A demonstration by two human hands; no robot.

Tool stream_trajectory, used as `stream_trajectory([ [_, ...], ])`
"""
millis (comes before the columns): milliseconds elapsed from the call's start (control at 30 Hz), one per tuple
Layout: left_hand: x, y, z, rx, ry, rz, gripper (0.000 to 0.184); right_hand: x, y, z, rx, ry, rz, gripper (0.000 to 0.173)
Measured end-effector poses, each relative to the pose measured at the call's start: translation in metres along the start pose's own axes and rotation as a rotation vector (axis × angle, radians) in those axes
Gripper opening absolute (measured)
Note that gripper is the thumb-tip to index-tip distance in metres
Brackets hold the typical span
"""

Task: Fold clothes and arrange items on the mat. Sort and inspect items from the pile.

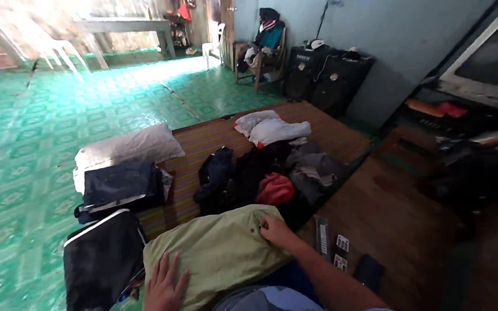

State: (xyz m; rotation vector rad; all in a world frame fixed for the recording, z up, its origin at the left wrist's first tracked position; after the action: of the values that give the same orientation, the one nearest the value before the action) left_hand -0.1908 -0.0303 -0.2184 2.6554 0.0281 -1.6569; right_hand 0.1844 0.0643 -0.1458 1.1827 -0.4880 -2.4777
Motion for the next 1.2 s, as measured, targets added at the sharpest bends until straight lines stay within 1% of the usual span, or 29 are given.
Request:
stream_trajectory([
  [67, -0.002, 0.000, -0.001, -0.014, -0.001, 0.019, 0.077, -0.002, -0.001, 0.008, 0.053, 0.042, 0.031, 0.036],
  [167, 0.000, 0.001, 0.001, -0.012, -0.013, 0.012, 0.075, -0.003, -0.006, 0.017, 0.085, 0.120, 0.032, 0.032],
  [233, 0.002, 0.001, 0.002, -0.005, -0.023, 0.002, 0.075, -0.007, -0.015, 0.009, 0.084, 0.086, 0.025, 0.035],
  [267, 0.002, 0.001, 0.002, -0.001, -0.021, -0.004, 0.076, -0.010, -0.020, -0.002, 0.081, 0.008, 0.024, 0.037],
  [300, 0.001, 0.001, 0.003, -0.003, -0.014, -0.003, 0.077, -0.011, -0.025, -0.017, 0.085, -0.132, 0.005, 0.037],
  [367, 0.001, 0.003, 0.003, -0.020, 0.000, 0.003, 0.079, -0.004, -0.032, -0.054, 0.119, -0.543, -0.063, 0.032],
  [400, 0.002, 0.004, 0.004, -0.022, 0.001, 0.005, 0.079, 0.002, -0.034, -0.070, 0.146, -0.750, -0.072, 0.030],
  [433, 0.003, 0.004, 0.005, -0.023, -0.001, 0.013, 0.078, 0.006, -0.033, -0.079, 0.161, -0.893, -0.066, 0.029],
  [500, 0.000, 0.002, 0.002, -0.035, -0.003, 0.046, 0.077, 0.005, -0.030, -0.080, 0.154, -1.000, -0.055, 0.031],
  [567, 0.000, 0.002, 0.002, -0.035, -0.011, 0.044, 0.077, 0.000, -0.027, -0.072, 0.145, -0.995, -0.048, 0.035],
  [633, 0.000, 0.002, 0.002, -0.023, -0.016, 0.024, 0.077, -0.006, -0.023, -0.060, 0.113, -0.884, -0.016, 0.043],
  [733, -0.001, 0.002, 0.001, -0.021, -0.021, 0.007, 0.077, -0.014, -0.009, -0.029, -0.014, -0.527, 0.099, 0.065],
  [833, -0.001, 0.003, 0.001, -0.029, -0.014, 0.009, 0.075, -0.010, 0.004, 0.004, -0.082, -0.123, 0.118, 0.073],
  [933, -0.001, 0.003, 0.000, -0.030, -0.009, 0.003, 0.074, 0.001, 0.005, 0.013, -0.154, 0.084, 0.200, 0.079],
  [1000, -0.003, 0.003, -0.001, -0.033, -0.004, 0.014, 0.075, -0.002, 0.005, 0.008, -0.202, 0.050, 0.274, 0.074],
  [1067, -0.002, 0.003, 0.000, -0.045, -0.003, 0.026, 0.076, -0.013, 0.004, 0.002, -0.209, -0.135, 0.273, 0.056],
  [1100, -0.002, 0.002, 0.000, -0.055, -0.008, 0.037, 0.075, -0.018, 0.001, 0.000, -0.204, -0.265, 0.230, 0.047],
  [1133, -0.003, 0.002, 0.000, -0.064, -0.021, 0.051, 0.075, -0.021, -0.004, -0.002, -0.196, -0.388, 0.147, 0.039],
  [1167, -0.004, 0.002, -0.002, -0.074, -0.038, 0.072, 0.074, -0.022, -0.012, -0.005, -0.191, -0.454, 0.022, 0.032],
  [1200, -0.008, 0.000, -0.007, -0.081, -0.060, 0.105, 0.071, -0.020, -0.020, -0.009, -0.198, -0.430, -0.100, 0.026],
])
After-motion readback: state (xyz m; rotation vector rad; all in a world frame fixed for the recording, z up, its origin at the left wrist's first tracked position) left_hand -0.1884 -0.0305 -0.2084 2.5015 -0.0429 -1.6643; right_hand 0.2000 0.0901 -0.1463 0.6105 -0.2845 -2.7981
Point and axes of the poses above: each hand's wrist, its own y-axis away from the middle knuckle, its own x-axis out of the palm, z = x × y, the point moved 3 cm from there along -y, towards the middle knuckle, and after that the axes turned 3 degrees about z, right-handed, at the moved point
